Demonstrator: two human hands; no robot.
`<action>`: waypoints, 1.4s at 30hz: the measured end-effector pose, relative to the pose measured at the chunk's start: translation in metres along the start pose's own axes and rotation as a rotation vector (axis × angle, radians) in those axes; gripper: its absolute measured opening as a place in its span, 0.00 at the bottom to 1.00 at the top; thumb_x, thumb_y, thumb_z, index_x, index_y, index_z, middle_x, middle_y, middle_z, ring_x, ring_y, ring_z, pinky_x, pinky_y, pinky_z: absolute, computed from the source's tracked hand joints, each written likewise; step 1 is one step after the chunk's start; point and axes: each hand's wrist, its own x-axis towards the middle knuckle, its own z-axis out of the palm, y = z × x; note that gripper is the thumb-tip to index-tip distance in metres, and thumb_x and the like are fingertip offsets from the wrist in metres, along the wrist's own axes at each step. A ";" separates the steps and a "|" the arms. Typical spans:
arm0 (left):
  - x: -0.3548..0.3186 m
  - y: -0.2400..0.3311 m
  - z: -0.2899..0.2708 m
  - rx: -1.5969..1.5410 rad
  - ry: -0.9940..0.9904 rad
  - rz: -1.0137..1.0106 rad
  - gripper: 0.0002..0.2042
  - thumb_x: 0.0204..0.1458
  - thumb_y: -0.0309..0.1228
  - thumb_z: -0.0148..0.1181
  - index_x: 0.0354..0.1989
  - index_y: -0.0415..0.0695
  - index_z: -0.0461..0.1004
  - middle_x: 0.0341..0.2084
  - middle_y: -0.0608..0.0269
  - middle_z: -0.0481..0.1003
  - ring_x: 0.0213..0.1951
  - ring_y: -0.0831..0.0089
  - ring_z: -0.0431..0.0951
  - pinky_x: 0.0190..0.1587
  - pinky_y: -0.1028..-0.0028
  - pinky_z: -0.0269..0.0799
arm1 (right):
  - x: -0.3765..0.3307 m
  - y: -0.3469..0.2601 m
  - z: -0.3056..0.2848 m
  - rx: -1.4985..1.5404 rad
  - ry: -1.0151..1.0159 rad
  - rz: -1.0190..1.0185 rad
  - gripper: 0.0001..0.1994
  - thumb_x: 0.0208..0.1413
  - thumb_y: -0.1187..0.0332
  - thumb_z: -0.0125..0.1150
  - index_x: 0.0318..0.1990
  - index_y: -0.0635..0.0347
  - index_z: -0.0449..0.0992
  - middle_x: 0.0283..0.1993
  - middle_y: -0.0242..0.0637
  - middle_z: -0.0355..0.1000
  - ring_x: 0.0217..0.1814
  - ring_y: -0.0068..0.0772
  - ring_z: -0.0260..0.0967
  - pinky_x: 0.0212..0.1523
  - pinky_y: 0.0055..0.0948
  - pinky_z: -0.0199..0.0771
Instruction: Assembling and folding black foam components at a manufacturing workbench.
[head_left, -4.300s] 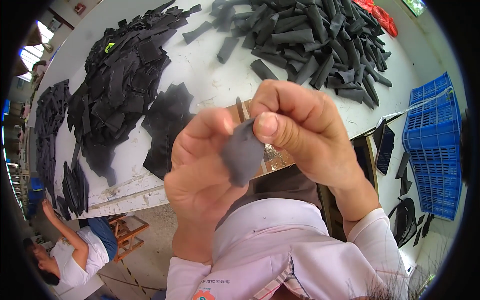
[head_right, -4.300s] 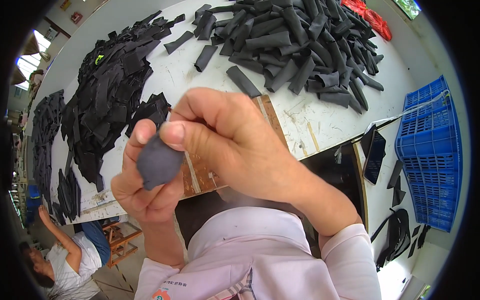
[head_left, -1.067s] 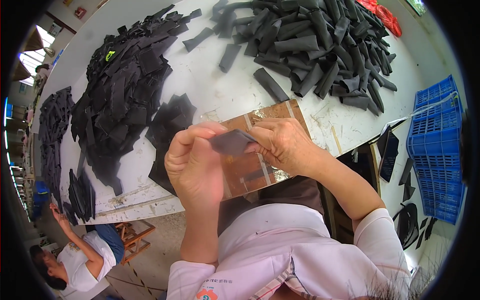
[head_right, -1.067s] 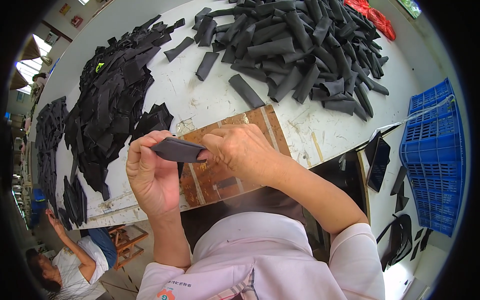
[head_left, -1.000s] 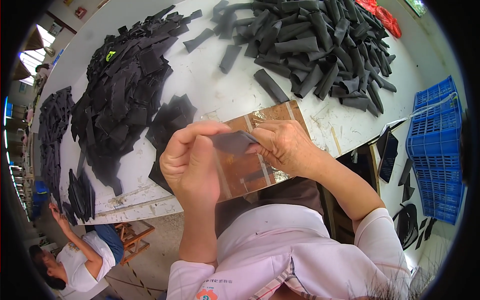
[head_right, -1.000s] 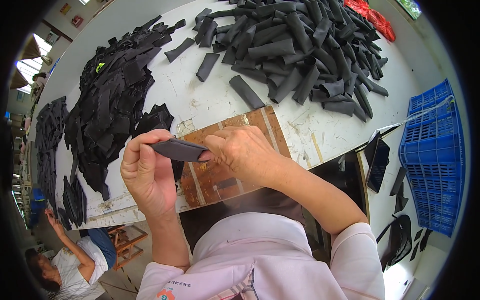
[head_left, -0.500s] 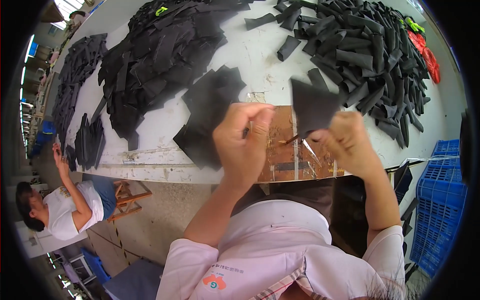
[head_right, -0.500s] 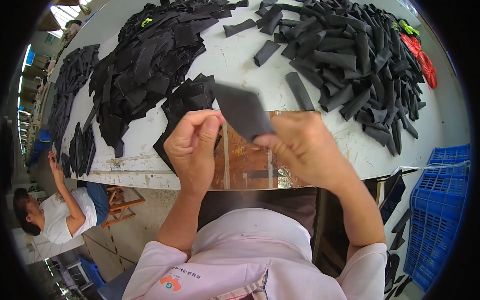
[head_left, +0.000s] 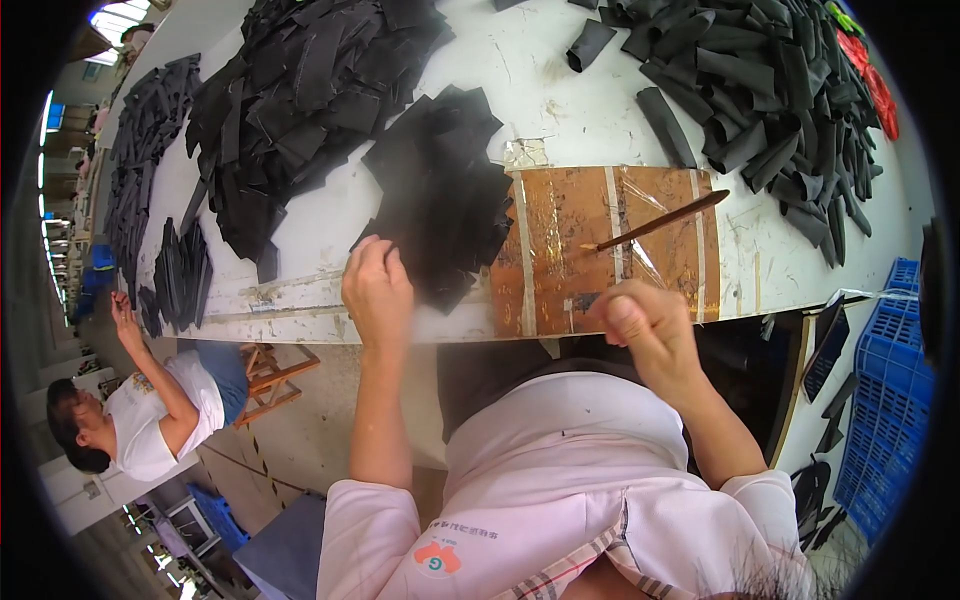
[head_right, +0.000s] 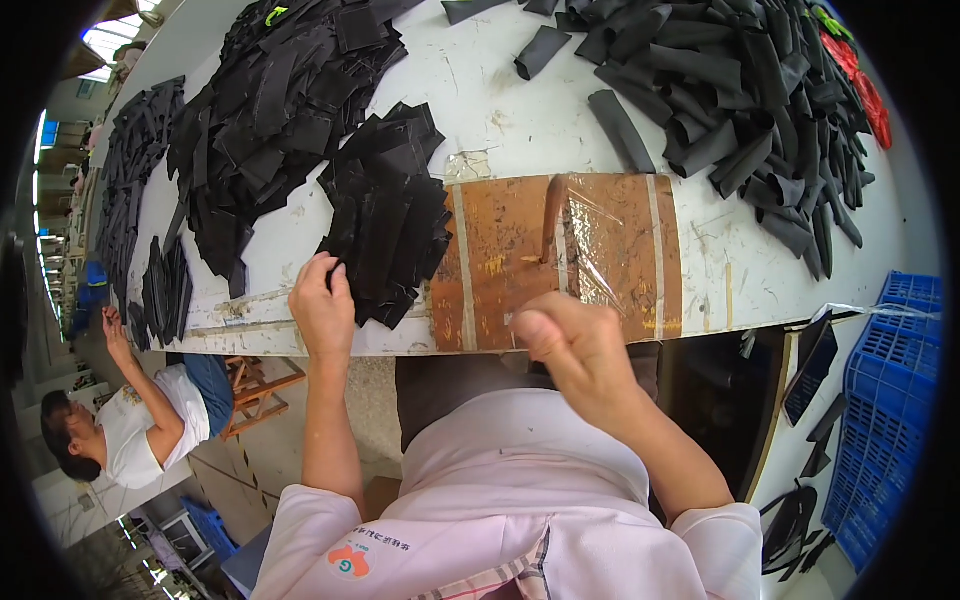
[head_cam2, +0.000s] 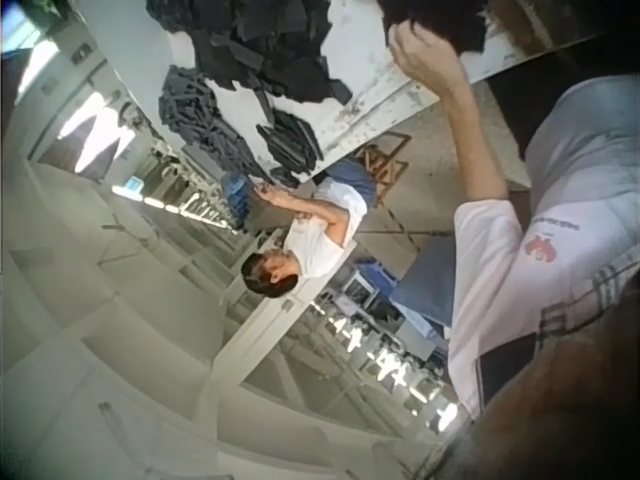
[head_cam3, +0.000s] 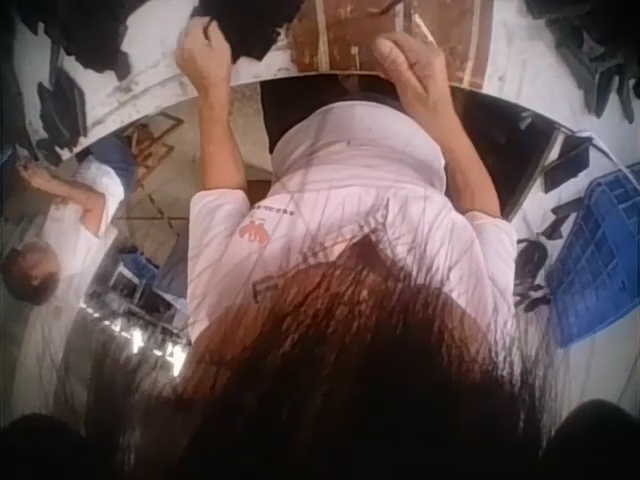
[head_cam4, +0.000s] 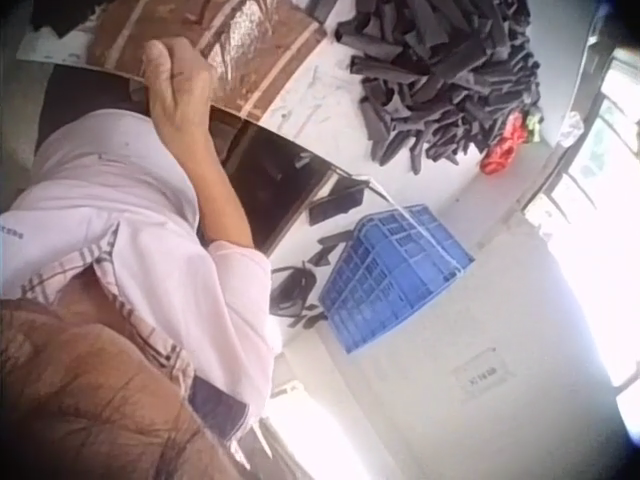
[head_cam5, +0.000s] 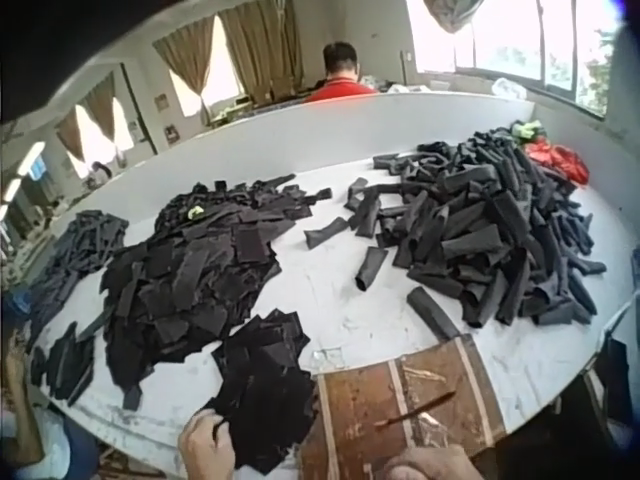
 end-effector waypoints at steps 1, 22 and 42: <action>0.000 0.003 -0.003 -0.161 0.160 -0.023 0.05 0.43 0.21 0.53 0.30 0.35 0.71 0.33 0.52 0.72 0.35 0.59 0.72 0.38 0.69 0.67 | 0.002 0.001 0.005 0.001 0.007 0.002 0.17 0.55 0.60 0.49 0.27 0.69 0.70 0.18 0.33 0.63 0.20 0.21 0.58 0.23 0.22 0.60; -0.006 0.085 -0.066 -1.627 -0.797 -0.290 0.18 0.47 0.34 0.54 0.41 0.32 0.67 0.33 0.56 0.73 0.35 0.75 0.72 0.41 0.77 0.66 | 0.018 -0.013 -0.019 -0.172 -0.281 -0.277 0.05 0.41 0.74 0.59 0.25 0.67 0.71 0.23 0.40 0.66 0.29 0.41 0.65 0.30 0.32 0.65; -0.070 0.122 -0.023 -0.842 -0.129 0.098 0.03 0.45 0.17 0.54 0.29 0.35 0.69 0.20 0.64 0.71 0.18 0.86 0.67 0.18 0.87 0.62 | -0.006 0.002 0.018 -0.296 0.221 -0.491 0.09 0.36 0.77 0.62 0.28 0.63 0.70 0.25 0.36 0.62 0.24 0.33 0.64 0.21 0.27 0.65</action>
